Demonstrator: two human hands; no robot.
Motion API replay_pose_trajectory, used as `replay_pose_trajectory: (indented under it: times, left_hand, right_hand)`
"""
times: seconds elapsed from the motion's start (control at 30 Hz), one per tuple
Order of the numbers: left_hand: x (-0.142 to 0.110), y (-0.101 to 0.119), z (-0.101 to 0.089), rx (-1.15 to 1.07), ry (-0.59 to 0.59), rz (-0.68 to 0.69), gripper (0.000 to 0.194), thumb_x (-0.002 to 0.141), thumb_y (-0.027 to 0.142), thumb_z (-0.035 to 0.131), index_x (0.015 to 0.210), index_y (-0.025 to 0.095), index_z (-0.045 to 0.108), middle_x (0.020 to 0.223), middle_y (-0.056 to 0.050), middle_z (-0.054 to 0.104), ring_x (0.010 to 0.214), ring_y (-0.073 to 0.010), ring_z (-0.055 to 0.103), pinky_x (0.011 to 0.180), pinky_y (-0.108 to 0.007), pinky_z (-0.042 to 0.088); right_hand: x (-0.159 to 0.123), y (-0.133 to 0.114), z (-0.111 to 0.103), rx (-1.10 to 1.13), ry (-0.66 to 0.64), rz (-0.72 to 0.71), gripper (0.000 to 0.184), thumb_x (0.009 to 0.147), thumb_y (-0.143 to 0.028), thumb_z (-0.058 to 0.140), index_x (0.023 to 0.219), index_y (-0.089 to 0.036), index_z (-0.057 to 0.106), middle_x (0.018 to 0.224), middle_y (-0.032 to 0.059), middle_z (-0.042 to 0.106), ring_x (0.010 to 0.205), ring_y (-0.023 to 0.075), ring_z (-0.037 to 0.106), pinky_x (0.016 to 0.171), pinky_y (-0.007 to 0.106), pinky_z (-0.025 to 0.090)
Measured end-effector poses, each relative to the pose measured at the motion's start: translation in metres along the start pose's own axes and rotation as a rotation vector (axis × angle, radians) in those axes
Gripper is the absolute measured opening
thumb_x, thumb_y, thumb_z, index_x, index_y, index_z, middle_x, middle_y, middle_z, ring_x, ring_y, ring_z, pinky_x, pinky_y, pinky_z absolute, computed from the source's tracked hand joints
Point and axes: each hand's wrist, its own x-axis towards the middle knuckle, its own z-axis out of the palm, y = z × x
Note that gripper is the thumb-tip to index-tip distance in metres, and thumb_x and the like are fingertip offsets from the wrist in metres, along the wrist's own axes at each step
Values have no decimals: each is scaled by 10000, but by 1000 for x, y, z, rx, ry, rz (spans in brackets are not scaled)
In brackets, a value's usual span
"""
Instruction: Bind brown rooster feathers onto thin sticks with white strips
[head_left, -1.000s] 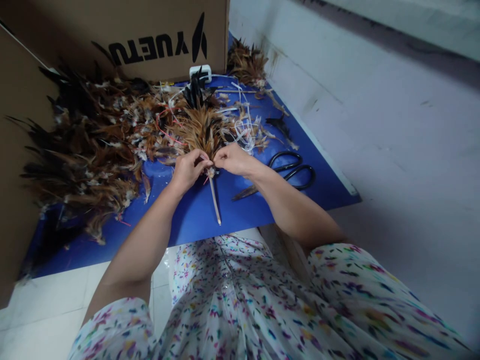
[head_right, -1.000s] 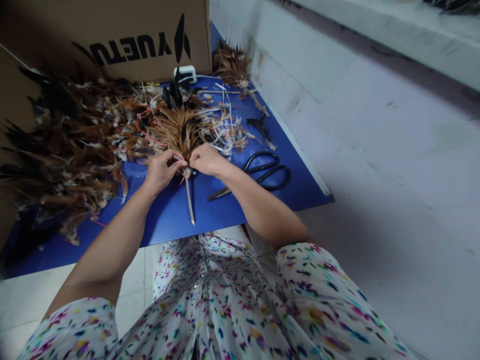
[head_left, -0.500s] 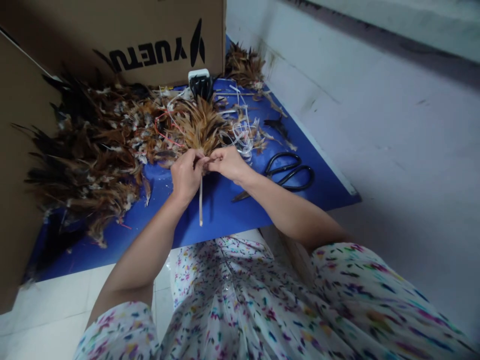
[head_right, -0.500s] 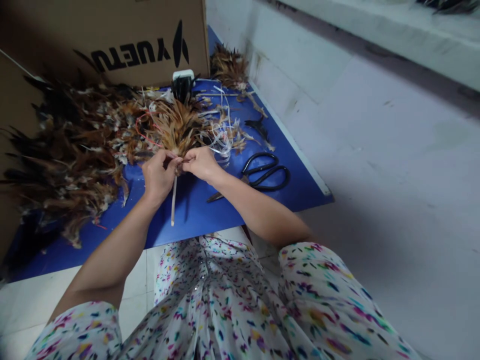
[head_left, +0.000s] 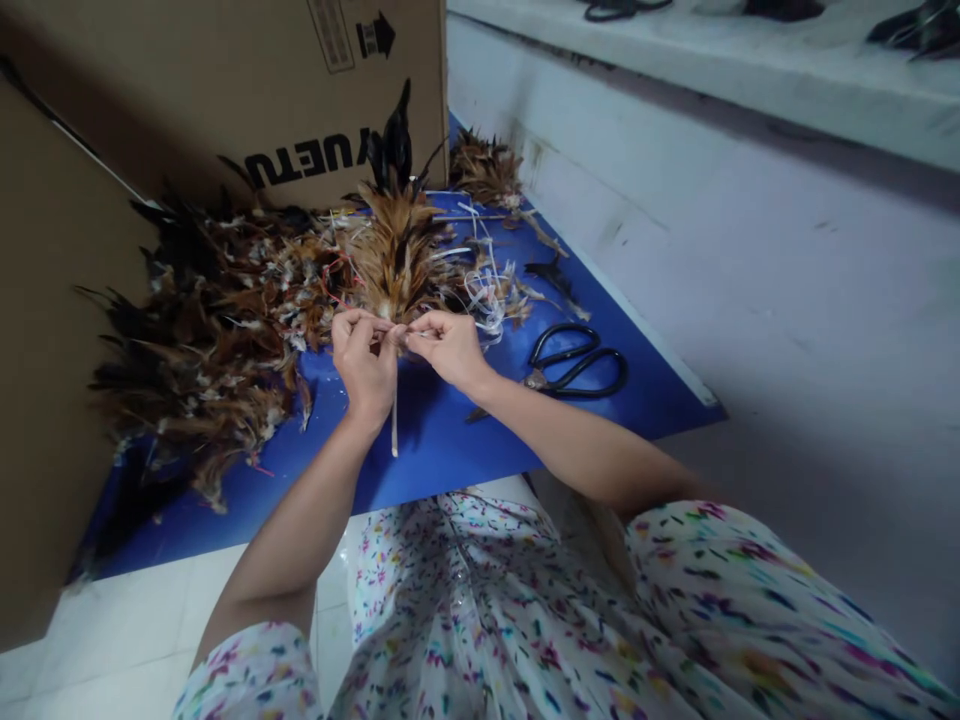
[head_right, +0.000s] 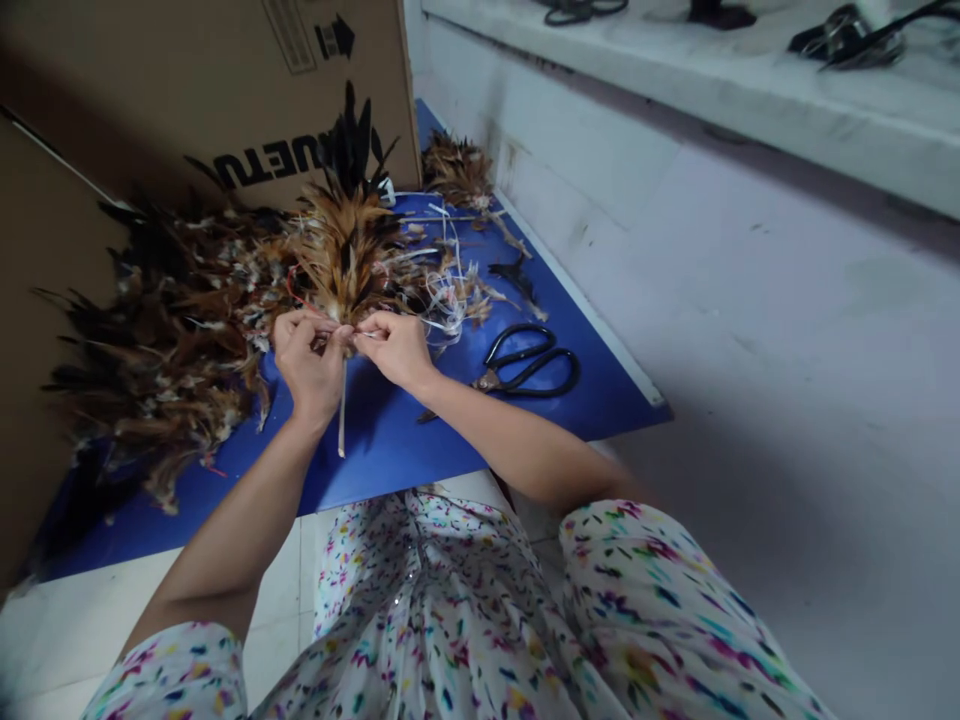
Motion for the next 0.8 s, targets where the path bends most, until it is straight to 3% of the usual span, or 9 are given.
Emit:
replay_pose_trajectory:
  times: [0.23,0.43,0.63,0.8]
  left_hand:
    - [-2,-6,2,4,-12,-109,132,811,271,752,771,183,662,864,-35,650,836,-149,623,754,-264,504]
    - [0,-8,0,-27,-52,-118,105,796,233,749,750,174,675,820,-20,711,843,-155,663,806,-278,503]
    - [3,-7,-2,31,-87,-74,104,784,238,761,726,179,699,820,-30,728,825,-160,673,784,-280,508]
    - [1,-10,1,26,-104,18,96,779,210,768,720,179,698,839,-37,723,825,-163,669,743,-275,509]
  right_hand:
    - [-2,-5,0,-68,29,-19,132,755,-276,699,707,-159,657,534,-78,437,537,69,349,561,231,309]
    - [0,-2,-2,-55,26,-51,119,745,-269,683,717,-153,673,548,-63,510,530,70,391,554,230,324]
    - [2,-3,-8,-63,-57,-20,157,802,-276,639,799,-135,708,633,-15,622,561,89,491,566,232,374]
    - [1,-16,-19,-361,-126,-56,129,831,-177,609,829,-135,731,731,22,699,662,121,594,665,251,427]
